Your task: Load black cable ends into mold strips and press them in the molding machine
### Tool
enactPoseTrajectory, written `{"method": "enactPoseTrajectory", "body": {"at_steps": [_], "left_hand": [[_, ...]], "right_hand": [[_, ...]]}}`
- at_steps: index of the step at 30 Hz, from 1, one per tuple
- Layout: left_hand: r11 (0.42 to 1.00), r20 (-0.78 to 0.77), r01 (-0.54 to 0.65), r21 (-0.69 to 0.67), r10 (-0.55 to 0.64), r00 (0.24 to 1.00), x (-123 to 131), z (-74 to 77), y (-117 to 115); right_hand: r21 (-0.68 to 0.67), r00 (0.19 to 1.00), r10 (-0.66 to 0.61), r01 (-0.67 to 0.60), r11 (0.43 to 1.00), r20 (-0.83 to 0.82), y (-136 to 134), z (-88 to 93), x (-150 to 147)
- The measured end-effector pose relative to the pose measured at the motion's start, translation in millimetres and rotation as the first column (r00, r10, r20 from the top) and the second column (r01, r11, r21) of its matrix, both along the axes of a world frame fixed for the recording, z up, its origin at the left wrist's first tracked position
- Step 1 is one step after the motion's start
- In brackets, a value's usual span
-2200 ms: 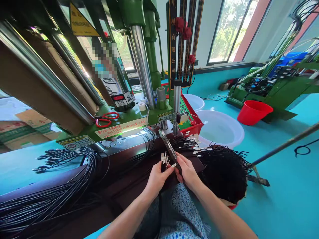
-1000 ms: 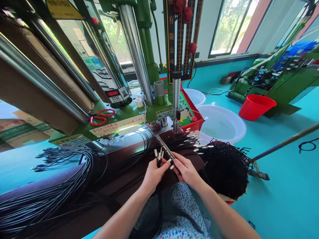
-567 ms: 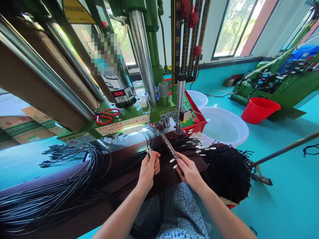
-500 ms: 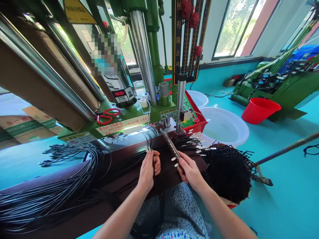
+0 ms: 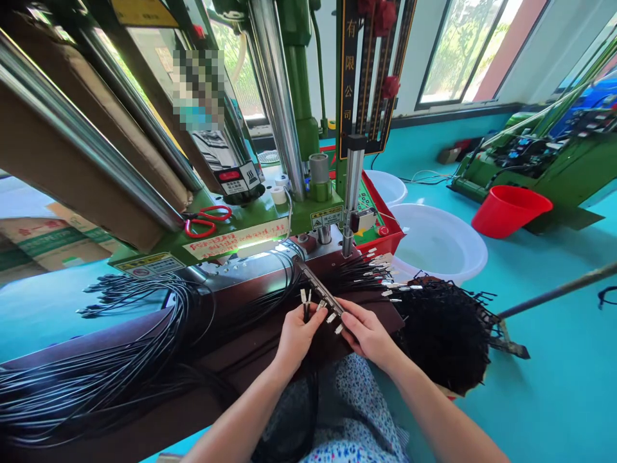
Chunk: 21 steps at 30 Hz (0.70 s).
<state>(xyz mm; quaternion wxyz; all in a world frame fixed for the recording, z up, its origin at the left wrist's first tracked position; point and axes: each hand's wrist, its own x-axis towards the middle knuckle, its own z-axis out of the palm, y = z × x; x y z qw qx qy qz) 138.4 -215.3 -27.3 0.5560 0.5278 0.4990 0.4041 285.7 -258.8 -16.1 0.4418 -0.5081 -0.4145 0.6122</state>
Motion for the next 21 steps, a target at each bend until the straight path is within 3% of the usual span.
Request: {"method": "enactPoseTrajectory", "body": {"at_steps": [7, 21], "left_hand": [[0.996, -0.15, -0.013, 0.087, 0.026, 0.988, 0.5, 6.9, -2.2], [0.999, -0.014, 0.036, 0.015, -0.036, 0.999, -4.7, -1.6, 3.4]], "right_hand": [[-0.007, 1.0, 0.003, -0.003, 1.0, -0.006, 1.3, 6.0, -1.8], [0.07, 0.996, 0.036, -0.041, 0.997, 0.076, 0.5, -7.1, -1.2]]}}
